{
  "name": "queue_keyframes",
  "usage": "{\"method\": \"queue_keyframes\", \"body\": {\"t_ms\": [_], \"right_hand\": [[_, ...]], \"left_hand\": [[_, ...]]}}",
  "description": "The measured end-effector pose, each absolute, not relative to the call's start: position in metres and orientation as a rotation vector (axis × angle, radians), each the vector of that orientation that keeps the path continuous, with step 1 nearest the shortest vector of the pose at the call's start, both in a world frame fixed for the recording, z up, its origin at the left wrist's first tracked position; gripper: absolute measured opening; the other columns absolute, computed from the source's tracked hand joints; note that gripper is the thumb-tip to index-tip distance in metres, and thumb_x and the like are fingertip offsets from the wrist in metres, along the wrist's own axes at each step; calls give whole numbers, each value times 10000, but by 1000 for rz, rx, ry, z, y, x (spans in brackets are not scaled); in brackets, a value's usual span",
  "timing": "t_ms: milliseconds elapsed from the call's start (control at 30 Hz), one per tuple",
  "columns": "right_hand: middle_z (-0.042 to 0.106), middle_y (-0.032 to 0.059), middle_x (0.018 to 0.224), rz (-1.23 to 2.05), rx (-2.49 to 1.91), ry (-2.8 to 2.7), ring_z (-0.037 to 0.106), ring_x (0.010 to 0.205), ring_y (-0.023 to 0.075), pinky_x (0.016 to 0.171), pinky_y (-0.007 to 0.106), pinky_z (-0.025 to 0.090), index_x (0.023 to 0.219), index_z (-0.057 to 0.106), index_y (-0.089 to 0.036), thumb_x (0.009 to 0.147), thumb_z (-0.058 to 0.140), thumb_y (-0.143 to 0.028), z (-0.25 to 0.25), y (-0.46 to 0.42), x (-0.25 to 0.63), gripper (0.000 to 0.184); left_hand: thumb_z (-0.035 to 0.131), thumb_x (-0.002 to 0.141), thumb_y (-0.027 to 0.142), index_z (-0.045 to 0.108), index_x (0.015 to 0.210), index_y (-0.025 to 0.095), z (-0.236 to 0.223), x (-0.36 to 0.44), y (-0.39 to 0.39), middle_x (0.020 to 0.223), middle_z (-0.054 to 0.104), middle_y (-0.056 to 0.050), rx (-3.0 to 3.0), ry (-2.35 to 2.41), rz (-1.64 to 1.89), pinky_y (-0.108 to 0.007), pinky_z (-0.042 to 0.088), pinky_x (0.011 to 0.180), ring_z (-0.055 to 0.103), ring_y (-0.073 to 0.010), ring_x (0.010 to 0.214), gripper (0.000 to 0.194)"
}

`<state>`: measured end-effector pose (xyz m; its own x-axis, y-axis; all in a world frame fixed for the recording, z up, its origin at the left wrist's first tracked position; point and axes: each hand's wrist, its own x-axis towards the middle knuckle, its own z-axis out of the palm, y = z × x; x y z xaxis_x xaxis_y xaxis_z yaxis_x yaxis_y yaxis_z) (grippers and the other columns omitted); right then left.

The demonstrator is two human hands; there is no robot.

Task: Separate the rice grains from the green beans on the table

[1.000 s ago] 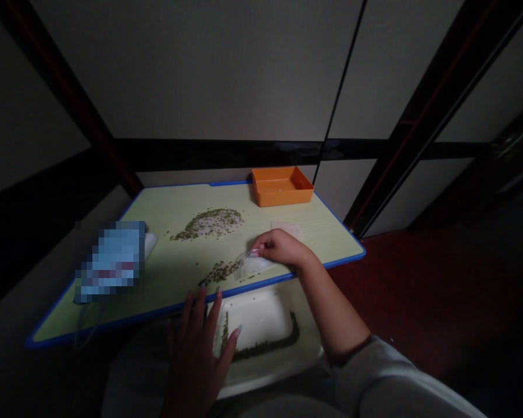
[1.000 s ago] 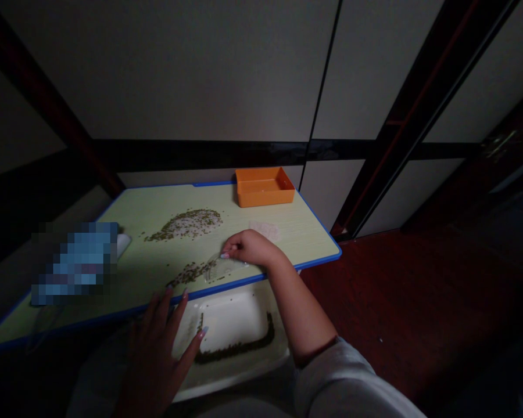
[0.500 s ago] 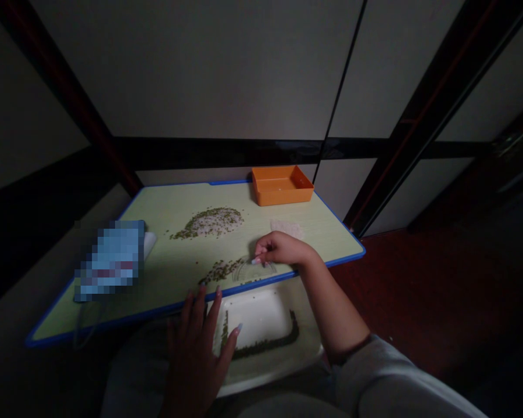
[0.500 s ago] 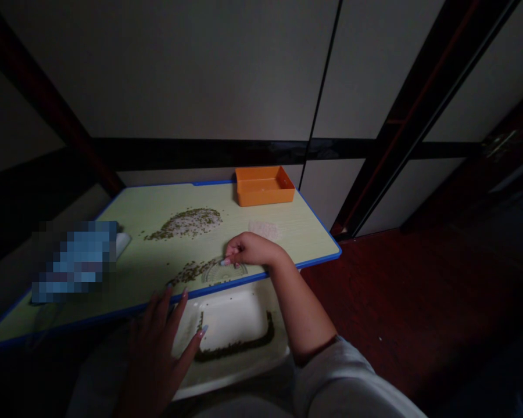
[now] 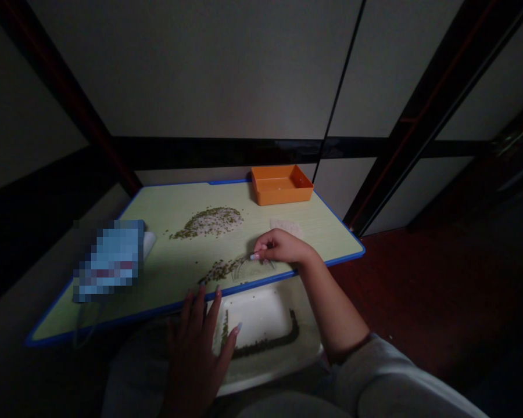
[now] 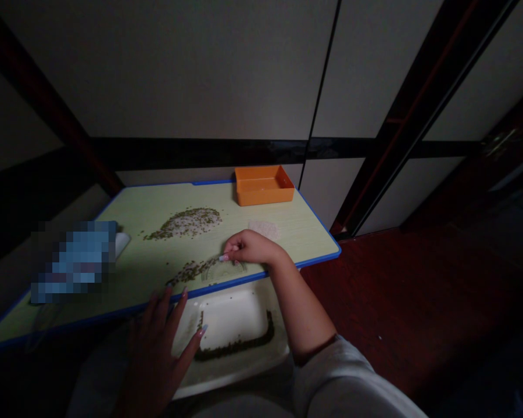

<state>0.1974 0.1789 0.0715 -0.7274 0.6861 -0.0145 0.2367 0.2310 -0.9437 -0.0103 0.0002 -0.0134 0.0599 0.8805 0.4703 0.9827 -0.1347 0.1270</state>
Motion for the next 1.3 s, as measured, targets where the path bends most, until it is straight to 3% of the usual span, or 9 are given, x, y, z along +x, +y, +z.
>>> {"method": "queue_keyframes", "body": {"t_ms": [200,400,500,733,1133,1300], "right_hand": [[587,-51,557,1482,-867,-2176,531,544,78,574,210,402,704,645,-131,753,718,-231,70,180,196,134],[562,-48,572,1451,-859,-2094,495,549,75,564,208,373,713,627,-136,772,720,-295,70,178,196,193],[543,-44,581,1262,-911,-2034,460,548,81,552,210,343,731,628,-133,812,679,-317,70,181,196,208],[649,24,709,640,-1221,-2055,523,672,117,644,220,345,766,663,-135,897,545,-203,70,186,197,189],[733,87,885,182,-1524,-2223,620,773,173,682,258,321,905,693,-185,930,560,-352,78,179,184,215],[721,74,853,238,-1380,-2350,609,782,168,722,256,328,900,689,-180,929,566,-353,77,177,180,214]], "left_hand": [[475,877,362,296,1469,248,-14,-10,-1,1566,298,-150,-2113,-1919,-674,-617,277,1110,201,-313,1477,629],[472,882,360,294,1471,251,-13,-10,-3,1565,304,-143,-2114,-1934,-665,-614,264,1122,193,-303,1481,625],[478,879,359,274,1479,257,-14,-10,-2,1570,294,-141,-2115,-1920,-675,-610,266,1122,187,-304,1483,642],[480,880,348,307,1465,232,-13,-10,-2,1560,310,-153,-2104,-1900,-669,-618,254,1125,199,-311,1477,621],[484,876,357,337,1448,210,-14,-10,0,1544,332,-169,-2093,-1869,-666,-624,308,1087,237,-338,1458,609],[484,875,366,330,1448,211,-12,-9,1,1537,341,-173,-2095,-1863,-658,-623,329,1072,234,-338,1459,613]]}}
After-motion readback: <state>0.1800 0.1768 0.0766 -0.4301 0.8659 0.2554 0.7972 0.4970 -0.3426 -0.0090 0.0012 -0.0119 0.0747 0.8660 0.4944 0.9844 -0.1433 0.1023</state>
